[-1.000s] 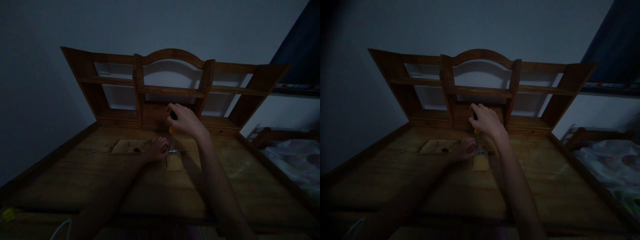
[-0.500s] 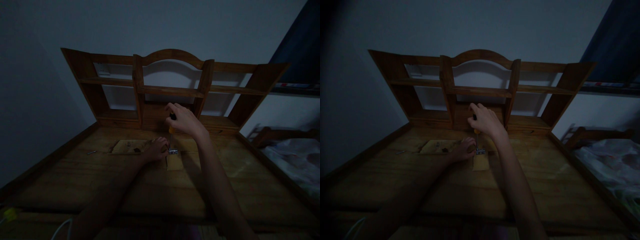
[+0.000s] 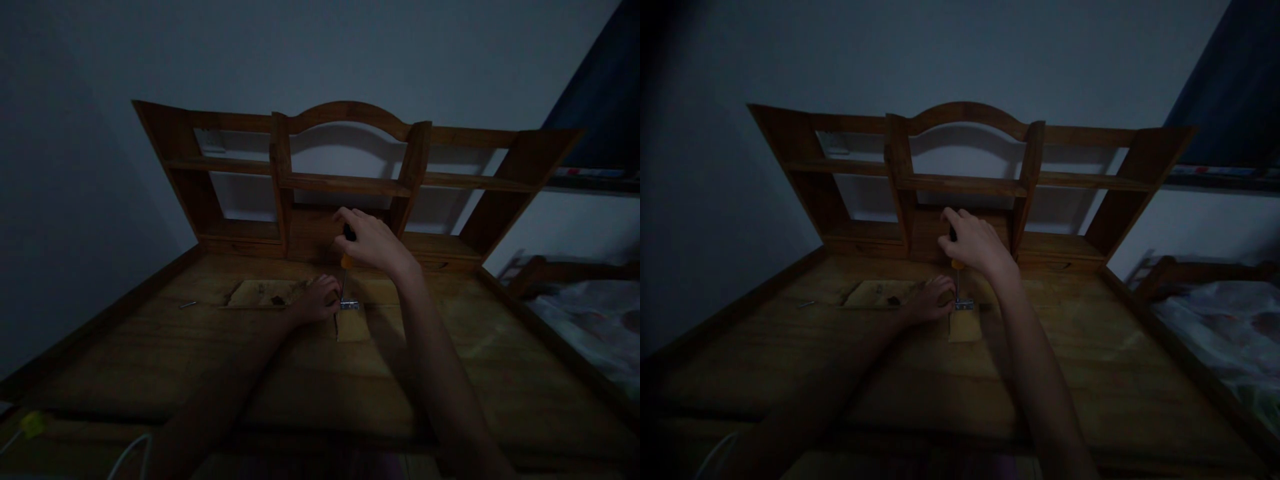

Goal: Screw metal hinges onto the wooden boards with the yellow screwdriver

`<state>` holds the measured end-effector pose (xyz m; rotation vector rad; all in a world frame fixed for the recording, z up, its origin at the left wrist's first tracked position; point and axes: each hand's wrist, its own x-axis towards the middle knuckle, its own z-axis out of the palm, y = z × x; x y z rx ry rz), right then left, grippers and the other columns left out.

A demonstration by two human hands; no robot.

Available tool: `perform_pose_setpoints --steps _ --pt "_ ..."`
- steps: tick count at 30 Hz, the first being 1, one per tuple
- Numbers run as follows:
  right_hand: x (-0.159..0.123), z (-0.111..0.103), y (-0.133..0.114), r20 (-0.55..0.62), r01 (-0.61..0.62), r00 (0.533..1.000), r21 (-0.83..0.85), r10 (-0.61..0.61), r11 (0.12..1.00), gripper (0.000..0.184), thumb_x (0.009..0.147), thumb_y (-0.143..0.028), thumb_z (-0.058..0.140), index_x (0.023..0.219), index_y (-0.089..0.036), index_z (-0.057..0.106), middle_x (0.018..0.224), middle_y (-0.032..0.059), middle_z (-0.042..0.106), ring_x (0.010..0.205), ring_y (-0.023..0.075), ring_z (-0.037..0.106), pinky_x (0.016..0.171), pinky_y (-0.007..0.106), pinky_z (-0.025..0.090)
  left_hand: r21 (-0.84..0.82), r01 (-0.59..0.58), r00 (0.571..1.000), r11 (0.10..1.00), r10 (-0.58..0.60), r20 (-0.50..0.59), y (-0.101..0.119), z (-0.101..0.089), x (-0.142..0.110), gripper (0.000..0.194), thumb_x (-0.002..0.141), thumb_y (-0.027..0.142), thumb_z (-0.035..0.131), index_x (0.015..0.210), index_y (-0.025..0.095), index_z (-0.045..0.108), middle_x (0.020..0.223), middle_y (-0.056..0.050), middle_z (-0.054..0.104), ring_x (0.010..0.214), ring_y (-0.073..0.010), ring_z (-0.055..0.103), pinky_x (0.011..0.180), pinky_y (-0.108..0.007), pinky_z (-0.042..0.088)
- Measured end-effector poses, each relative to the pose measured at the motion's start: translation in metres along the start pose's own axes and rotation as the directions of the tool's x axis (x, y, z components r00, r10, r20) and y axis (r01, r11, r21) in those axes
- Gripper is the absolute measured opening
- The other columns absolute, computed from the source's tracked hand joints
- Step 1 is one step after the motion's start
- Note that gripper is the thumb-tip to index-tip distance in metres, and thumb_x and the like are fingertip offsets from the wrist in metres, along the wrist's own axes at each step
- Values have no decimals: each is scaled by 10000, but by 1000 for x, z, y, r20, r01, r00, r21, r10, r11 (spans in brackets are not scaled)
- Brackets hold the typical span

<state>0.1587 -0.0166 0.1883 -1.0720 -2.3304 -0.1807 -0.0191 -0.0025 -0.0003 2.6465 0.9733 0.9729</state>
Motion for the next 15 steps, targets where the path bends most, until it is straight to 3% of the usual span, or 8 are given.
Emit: perform_pose_setpoints --steps 5,15 --pt "0 -1 1 14 -17 1000 -11 17 1000 261 968 -330 459 1173 -233 588 1069 73 701 975 249 650 851 368 447 -10 4 1000 1000 -5 -6 0 0 0 138 829 161 614 951 205 566 1047 -51 594 1046 -222 521 940 -365 447" --pt "-2 -3 0 34 -21 999 31 20 999 305 921 -311 507 1210 -222 545 1191 91 646 1097 276 610 951 412 424 -7 -6 999 1000 5 -31 -3 4 0 107 843 161 604 938 208 592 1041 -58 603 1041 -223 532 937 -379 464"
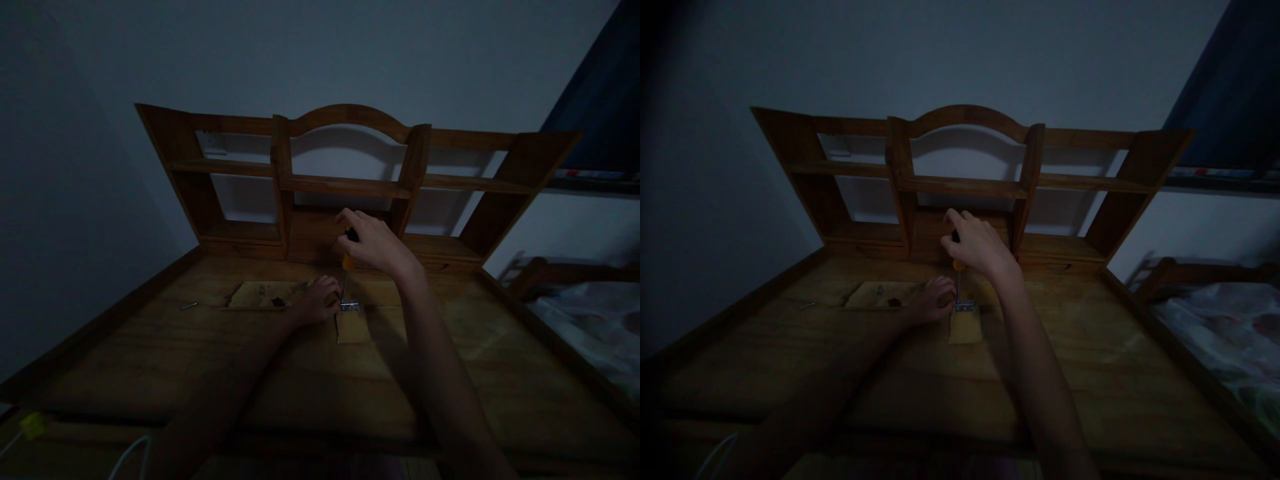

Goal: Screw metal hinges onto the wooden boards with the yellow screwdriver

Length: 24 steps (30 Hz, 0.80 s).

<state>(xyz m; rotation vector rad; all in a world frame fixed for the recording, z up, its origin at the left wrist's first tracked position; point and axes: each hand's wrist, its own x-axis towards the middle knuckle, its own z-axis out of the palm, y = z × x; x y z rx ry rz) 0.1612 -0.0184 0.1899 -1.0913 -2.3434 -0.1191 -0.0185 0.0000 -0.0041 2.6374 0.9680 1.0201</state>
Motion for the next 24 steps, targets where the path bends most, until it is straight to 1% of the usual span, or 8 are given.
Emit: perform_pose_setpoints --steps 4,8,13,17,19,21,24 --pt "2 3 3 -11 23 1000 21 -23 1000 296 940 -327 515 1220 -232 539 1153 82 672 1054 259 625 913 383 438 13 21 1000 1000 -21 10 -1 1 0 81 865 182 597 938 212 613 1043 -65 609 1044 -233 540 924 -391 470" --pt "1 4 2 -14 23 1000 54 -22 998 321 908 -284 522 1223 -221 524 1210 96 638 1081 266 605 933 397 430 14 17 1000 1000 -17 15 -1 1 1 54 895 198 583 934 207 620 1046 -69 610 1039 -226 540 923 -386 470" --pt "1 5 3 0 7 1000 66 -7 998 335 887 -285 539 1215 -222 512 1243 100 620 1096 267 594 944 404 428 22 0 999 1000 0 36 1 -2 1 75 932 233 561 945 205 629 1057 -76 605 1050 -224 534 926 -379 466" --pt "2 4 4 -10 30 1000 38 -30 999 286 939 -343 519 1200 -226 534 1139 80 673 1042 251 621 905 374 434 23 -8 999 1000 8 34 1 -1 1 85 944 223 544 942 201 626 1034 -71 607 1032 -220 536 912 -372 465" --pt "2 3 4 -14 35 999 24 -34 999 272 944 -324 504 1195 -226 542 1102 73 683 1009 243 630 887 364 435 20 -8 999 1000 8 31 0 0 1 86 946 222 541 936 204 624 1019 -67 608 1022 -218 537 912 -373 465" --pt "2 3 3 -12 34 999 24 -33 999 288 918 -284 511 1198 -224 540 1135 76 669 1016 244 625 894 366 433 10 -7 999 1000 7 34 0 0 1 84 946 226 543 934 205 623 1017 -67 608 1022 -219 538 915 -375 468" --pt "1 2 2 -8 29 1000 41 -28 999 317 880 -271 532 1193 -220 533 1199 88 638 1054 259 610 913 380 430 -4 -6 1000 1000 6 27 1 -1 1 75 942 228 550 939 204 620 1042 -73 605 1033 -219 538 920 -373 474"
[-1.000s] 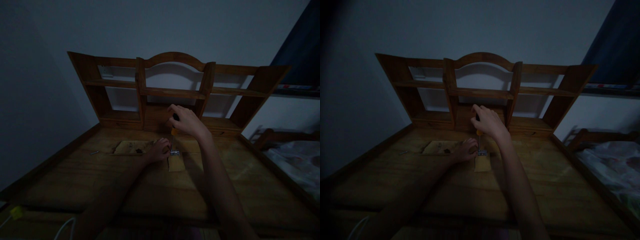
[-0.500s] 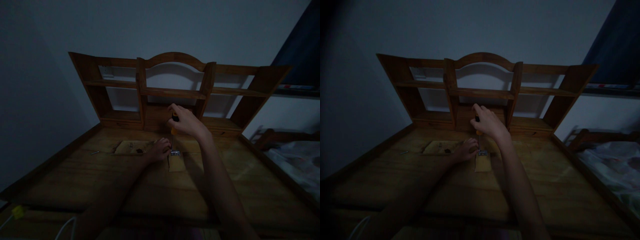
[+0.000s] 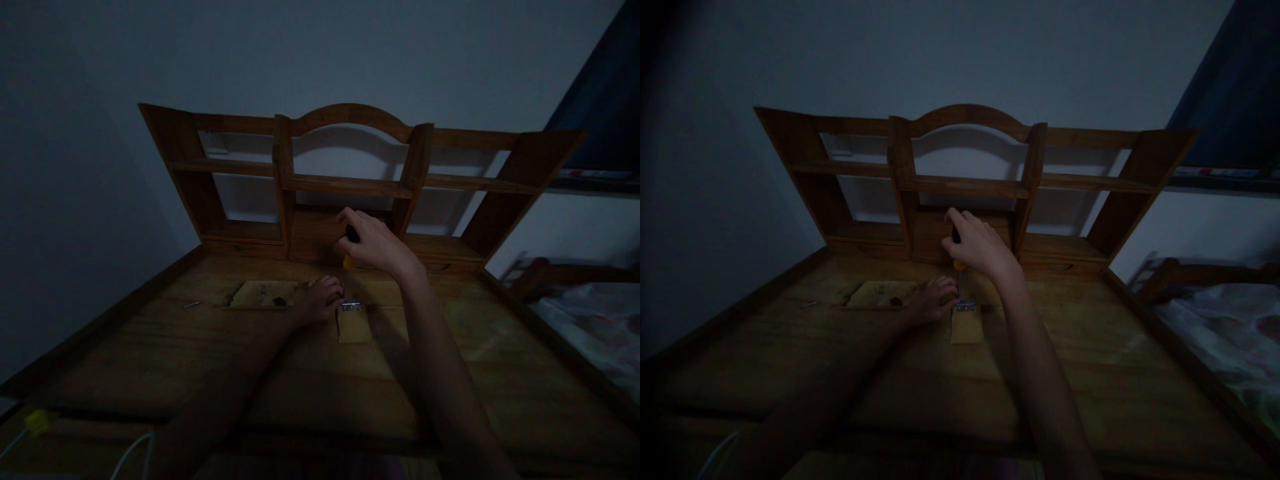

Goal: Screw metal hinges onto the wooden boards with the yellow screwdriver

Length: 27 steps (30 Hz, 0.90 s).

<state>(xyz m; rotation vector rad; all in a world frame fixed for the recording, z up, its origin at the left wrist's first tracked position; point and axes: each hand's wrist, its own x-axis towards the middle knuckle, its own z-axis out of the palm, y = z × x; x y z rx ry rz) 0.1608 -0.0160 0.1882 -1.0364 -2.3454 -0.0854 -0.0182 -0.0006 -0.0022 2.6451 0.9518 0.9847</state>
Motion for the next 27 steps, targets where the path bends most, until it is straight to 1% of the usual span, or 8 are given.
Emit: perform_pose_setpoints --steps 3,8,12,15,17,21,23,27 --pt "0 0 0 5 2 1000 -1 -2 1000 273 887 -278 537 1154 -224 540 1168 81 646 1037 254 613 902 377 432 -2 2 1000 1000 -2 7 0 -1 -1 75 942 228 546 951 206 618 1060 -74 604 1048 -222 538 931 -379 476" --pt "1 -1 2 7 13 1000 -36 -12 999 183 949 -354 524 1084 -237 564 1020 56 680 940 233 629 836 352 433 6 11 1000 1000 -11 -5 -2 1 -1 75 937 239 559 971 203 615 1068 -78 602 1059 -230 536 931 -396 476" --pt "1 1 2 8 30 1000 -13 -30 999 231 900 -261 533 1129 -235 549 1138 66 653 1025 240 616 895 363 431 3 13 1000 1000 -13 8 -1 -1 -1 80 949 248 549 977 203 609 1055 -71 600 1054 -225 536 932 -384 473" --pt "0 1 1 9 17 1000 10 -17 1000 294 872 -250 553 1165 -229 533 1197 78 632 1062 251 606 916 374 431 2 19 1000 1000 -19 12 1 -3 -1 77 950 253 552 977 202 604 1039 -66 599 1043 -220 535 927 -377 475" --pt "0 1 1 2 11 1000 10 -11 1000 280 894 -283 555 1169 -230 538 1169 76 647 1037 247 615 895 366 436 3 19 1000 1000 -19 11 2 -3 -1 79 949 259 554 969 203 606 1042 -67 599 1043 -221 534 928 -382 475" --pt "2 0 1 3 23 1000 -19 -23 1000 200 938 -356 554 1100 -240 578 1023 49 685 937 230 633 835 342 438 7 37 999 999 -37 22 0 -2 -2 94 949 263 548 988 210 615 1051 -70 605 1047 -231 537 929 -402 477" --pt "2 0 1 3 39 999 -23 -39 999 182 930 -316 554 1092 -240 586 1046 48 679 945 225 631 842 337 435 6 40 999 999 -41 18 0 -1 -2 94 946 265 551 990 209 613 1044 -72 608 1038 -232 541 926 -406 478" --pt "2 2 1 -13 41 999 -22 -42 999 250 900 -256 552 1149 -236 565 1143 63 653 995 229 619 867 339 433 16 30 999 999 -30 12 -1 0 -1 87 946 267 552 975 205 606 1048 -74 606 1041 -231 540 931 -398 470"
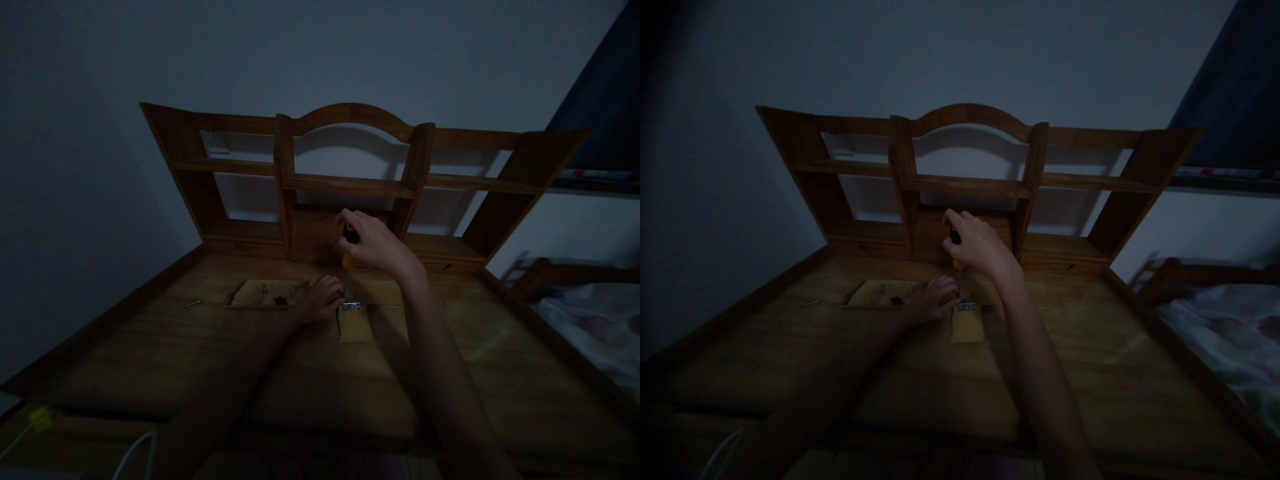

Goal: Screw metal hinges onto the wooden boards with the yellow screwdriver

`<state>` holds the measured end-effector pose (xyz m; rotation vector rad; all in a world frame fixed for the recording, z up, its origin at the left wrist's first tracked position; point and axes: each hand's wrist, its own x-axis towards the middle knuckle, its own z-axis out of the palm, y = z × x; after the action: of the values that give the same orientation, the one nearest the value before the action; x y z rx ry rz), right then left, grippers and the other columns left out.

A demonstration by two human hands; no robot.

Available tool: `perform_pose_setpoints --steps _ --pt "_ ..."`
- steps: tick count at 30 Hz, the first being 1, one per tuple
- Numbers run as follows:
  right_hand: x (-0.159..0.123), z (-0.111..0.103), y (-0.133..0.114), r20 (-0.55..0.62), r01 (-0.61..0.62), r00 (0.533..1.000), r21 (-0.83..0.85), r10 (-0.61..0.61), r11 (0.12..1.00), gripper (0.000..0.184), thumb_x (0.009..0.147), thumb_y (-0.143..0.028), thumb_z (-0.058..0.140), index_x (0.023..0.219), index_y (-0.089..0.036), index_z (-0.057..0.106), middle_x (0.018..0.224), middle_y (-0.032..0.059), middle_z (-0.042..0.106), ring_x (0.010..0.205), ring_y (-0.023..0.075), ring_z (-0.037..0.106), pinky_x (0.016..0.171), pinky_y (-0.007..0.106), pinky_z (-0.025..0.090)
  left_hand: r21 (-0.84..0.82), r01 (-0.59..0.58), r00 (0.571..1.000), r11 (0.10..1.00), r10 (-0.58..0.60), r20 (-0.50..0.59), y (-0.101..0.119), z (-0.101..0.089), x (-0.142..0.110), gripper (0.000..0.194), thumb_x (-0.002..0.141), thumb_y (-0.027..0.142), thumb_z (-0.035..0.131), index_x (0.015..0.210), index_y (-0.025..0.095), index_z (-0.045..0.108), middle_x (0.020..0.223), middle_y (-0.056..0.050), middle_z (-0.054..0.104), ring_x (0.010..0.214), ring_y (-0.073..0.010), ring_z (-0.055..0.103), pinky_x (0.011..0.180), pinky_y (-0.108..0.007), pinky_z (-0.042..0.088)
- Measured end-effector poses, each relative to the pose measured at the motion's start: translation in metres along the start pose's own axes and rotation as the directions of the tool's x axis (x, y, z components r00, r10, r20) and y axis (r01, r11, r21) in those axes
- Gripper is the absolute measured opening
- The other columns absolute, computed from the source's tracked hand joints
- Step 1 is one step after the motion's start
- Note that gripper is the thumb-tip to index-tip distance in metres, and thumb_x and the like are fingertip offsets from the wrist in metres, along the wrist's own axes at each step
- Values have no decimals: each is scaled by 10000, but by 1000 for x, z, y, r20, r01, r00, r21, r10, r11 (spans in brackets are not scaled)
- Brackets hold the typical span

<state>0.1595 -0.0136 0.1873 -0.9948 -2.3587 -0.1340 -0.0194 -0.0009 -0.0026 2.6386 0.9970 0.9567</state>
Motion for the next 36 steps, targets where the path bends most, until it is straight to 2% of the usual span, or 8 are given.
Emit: perform_pose_setpoints --steps 6,11,18,22,26,30,36 --pt "1 -2 0 -7 -5 1000 13 5 1000 197 962 -395 540 1064 -235 591 1002 48 685 923 220 627 812 329 428 -7 -9 1000 1000 9 1 1 -1 1 77 958 259 533 969 204 585 1040 -67 599 1043 -224 537 923 -375 470" --pt "0 -2 -3 -6 11 1000 13 -11 1000 180 931 -269 517 1094 -225 581 1082 58 667 948 212 623 843 328 429 8 -7 1000 1000 6 11 2 -2 0 81 959 260 534 986 205 587 1056 -70 602 1059 -232 535 933 -388 466" --pt "0 -1 -1 -8 -2 1000 -5 2 1000 172 937 -344 535 1064 -235 578 991 40 683 892 216 636 810 332 437 16 -20 1000 1000 20 -4 0 1 0 101 968 274 529 993 196 589 1049 -71 599 1054 -228 534 940 -383 462" --pt "1 1 -2 -23 24 999 26 -23 999 199 877 -239 546 1074 -222 571 1083 56 673 985 225 640 880 340 439 26 -4 1000 1000 4 3 -3 4 0 111 969 285 531 987 200 601 1041 -70 602 1053 -231 537 938 -386 461" --pt "0 2 -3 -37 16 999 66 -14 998 277 872 -257 551 1146 -221 531 1137 68 672 1027 246 638 897 357 445 3 -22 1000 1000 22 -21 -3 5 0 105 969 272 531 980 192 599 1037 -72 604 1050 -228 535 936 -379 458" --pt "0 1 -2 -23 10 1000 55 -8 998 268 923 -332 521 1171 -229 533 1109 70 694 1005 253 647 880 365 446 -22 -38 999 999 38 -20 -2 5 1 111 971 268 529 974 193 611 1021 -73 609 1031 -226 534 920 -372 459" --pt "0 -1 -3 -8 18 1000 84 -17 996 334 856 -258 539 1188 -226 526 1156 71 672 1011 248 629 894 368 435 -45 -39 999 998 38 -23 -6 6 0 121 969 275 541 972 194 632 1037 -69 610 1053 -217 539 934 -362 460"
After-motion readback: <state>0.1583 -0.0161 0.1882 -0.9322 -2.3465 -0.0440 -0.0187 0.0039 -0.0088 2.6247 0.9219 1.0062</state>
